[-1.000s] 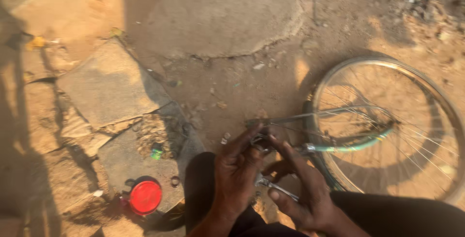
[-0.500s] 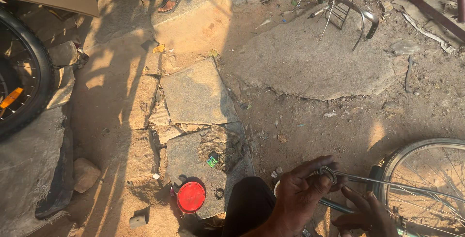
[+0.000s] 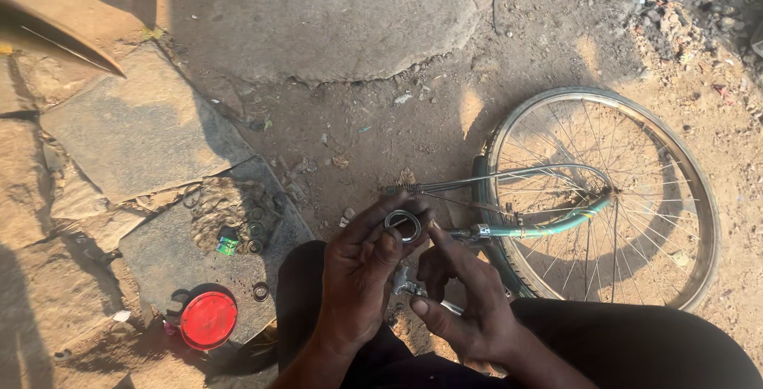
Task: The person sits on the ground beside a bicycle front fork and wheel, packs grease from a cup into the fork's bearing cups by hand, and presses bearing balls into place, using a wrench and hammer lying nearby. They handle small bearing parts one at a time and set them on a stone slab.
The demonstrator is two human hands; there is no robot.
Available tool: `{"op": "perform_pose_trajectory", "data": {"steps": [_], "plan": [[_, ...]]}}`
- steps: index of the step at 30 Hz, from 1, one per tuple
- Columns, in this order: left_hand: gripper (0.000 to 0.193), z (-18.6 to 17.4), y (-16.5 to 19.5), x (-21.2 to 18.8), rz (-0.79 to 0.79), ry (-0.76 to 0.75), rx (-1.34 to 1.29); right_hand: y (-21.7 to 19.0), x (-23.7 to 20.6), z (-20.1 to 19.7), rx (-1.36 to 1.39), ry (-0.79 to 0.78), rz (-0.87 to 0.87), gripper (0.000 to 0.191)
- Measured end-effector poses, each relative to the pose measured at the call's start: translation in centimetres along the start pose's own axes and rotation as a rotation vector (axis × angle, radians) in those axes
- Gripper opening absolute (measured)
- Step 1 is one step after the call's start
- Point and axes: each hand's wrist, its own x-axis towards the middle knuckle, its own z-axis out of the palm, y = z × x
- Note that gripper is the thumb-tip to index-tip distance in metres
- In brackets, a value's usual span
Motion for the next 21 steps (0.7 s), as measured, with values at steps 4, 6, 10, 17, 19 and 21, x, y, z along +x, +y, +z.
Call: {"op": "perform_pose_trajectory", "data": {"steps": [4, 6, 10, 17, 19, 21], "plan": [[0.054, 0.1, 0.3, 0.1, -0.034, 0.009, -0.019, -0.7, 0.8, 0.1, -0.151, 0.014, -0.035, 0.080], [0.053, -0.1, 0.4, 0.3, -0.026, 0.027, -0.007, -0.9, 0.7, -0.1, -0.210, 0.056, -0.091, 0.073], [0.051, -0.5, 0.4, 0.2, -0.021, -0.045, 0.116, -0.9, 0.3, -0.5, 0.031, 0.154, -0.110, 0.064], [0.046, -0.5, 0.2, 0.2, 0.039, 0.062, 0.118, -0.7, -0.3, -1.1, 0.230, 0.015, -0.034, 0.074], [0.045, -0.4, 0.2, 0.2, 0.031, 0.070, 0.082, -0.6, -0.4, -1.1, 0.207, 0.011, -0.059, 0.073], [0.044, -0.1, 0.3, 0.1, 0.039, 0.048, 0.119, -0.5, -0.4, -1.0, 0.145, -0.019, -0.092, 0.074]]}}
